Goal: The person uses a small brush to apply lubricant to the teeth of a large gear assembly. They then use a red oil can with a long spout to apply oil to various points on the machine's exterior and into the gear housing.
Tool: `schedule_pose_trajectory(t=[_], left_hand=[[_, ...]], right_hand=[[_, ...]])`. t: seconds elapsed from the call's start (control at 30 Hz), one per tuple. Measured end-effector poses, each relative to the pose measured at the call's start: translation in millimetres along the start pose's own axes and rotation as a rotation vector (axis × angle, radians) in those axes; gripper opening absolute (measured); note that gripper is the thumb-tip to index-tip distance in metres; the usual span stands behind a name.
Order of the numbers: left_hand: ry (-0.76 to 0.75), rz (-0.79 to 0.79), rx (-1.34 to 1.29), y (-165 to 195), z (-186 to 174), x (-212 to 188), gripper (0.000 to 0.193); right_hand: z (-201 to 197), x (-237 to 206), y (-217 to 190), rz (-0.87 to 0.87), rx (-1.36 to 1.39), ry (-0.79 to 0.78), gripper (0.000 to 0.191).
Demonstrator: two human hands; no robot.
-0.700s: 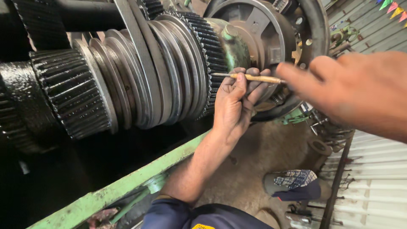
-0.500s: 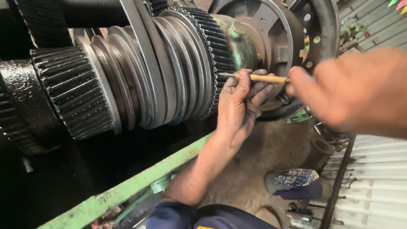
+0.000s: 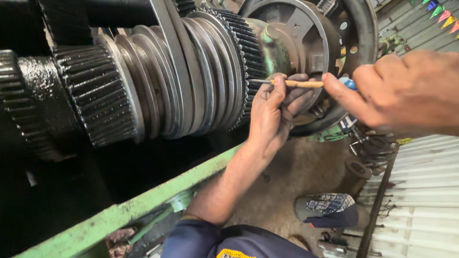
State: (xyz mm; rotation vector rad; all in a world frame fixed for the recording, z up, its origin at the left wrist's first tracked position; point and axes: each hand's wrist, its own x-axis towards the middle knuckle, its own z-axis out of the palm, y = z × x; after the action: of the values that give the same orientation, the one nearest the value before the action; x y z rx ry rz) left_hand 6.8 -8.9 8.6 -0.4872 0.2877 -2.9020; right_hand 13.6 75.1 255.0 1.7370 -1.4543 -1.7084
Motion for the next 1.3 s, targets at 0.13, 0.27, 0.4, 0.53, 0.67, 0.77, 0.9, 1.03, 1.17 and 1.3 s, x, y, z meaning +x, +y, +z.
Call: schedule_pose_trajectory(t=[0.13, 0.27, 0.4, 0.53, 0.67, 0.77, 0.9, 1.03, 1.17, 1.3], left_hand=[[-0.062, 0.031, -0.137, -2.2, -1.1, 10.0, 0.022], [-0.046, 0.040, -0.083, -2.1, -3.3, 15.3, 0.017], [0.027, 0.048, -0.084, -5.3, -1.7, 9.4, 0.016], [0.100, -0.001, -0.060, -5.1, 2.5, 5.9, 0.018], [0.036, 0.054, -0.122, -3.9, 6.3, 8.3, 0.017], [0.044, 0.054, -0.093, -4.5, 3.7, 3.6, 0.014], [0.050, 0.070, -0.069, -5.3, -1.2, 1.5, 0.014], [0.093, 0.052, -0.054, -5.1, -2.7, 1.3, 0.015], [0.032, 0.050, -0.135, -7.3, 0.0, 2.0, 0.018], [0.035, 0.025, -0.088, -10.2, -0.4, 2.8, 0.013]], right_hand=[[14.3, 19.1, 9.8, 0.748, 1.094, -0.511, 0.034], [-15.1, 30.2, 9.2, 0.688, 1.099, -0.374, 0.042], [-53.2, 9.5, -7.7, 0.375, 0.391, 0.037, 0.048], [-32.3, 0.9, -5.9, 0.063, -0.036, -0.053, 0.043], [-10.9, 9.6, -1.1, 0.415, 0.369, -0.686, 0.041], [-13.7, 14.2, -6.0, 0.573, 0.863, -0.409, 0.038], [-16.3, -1.8, -2.7, 0.317, 0.454, -0.008, 0.047], [-3.5, -4.5, -5.8, -0.071, 0.071, 0.040, 0.048], [-0.3, 15.2, -11.1, 0.625, 0.675, -0.369, 0.049], [15.5, 14.5, 1.4, 1.174, 1.435, -0.605, 0.043]])
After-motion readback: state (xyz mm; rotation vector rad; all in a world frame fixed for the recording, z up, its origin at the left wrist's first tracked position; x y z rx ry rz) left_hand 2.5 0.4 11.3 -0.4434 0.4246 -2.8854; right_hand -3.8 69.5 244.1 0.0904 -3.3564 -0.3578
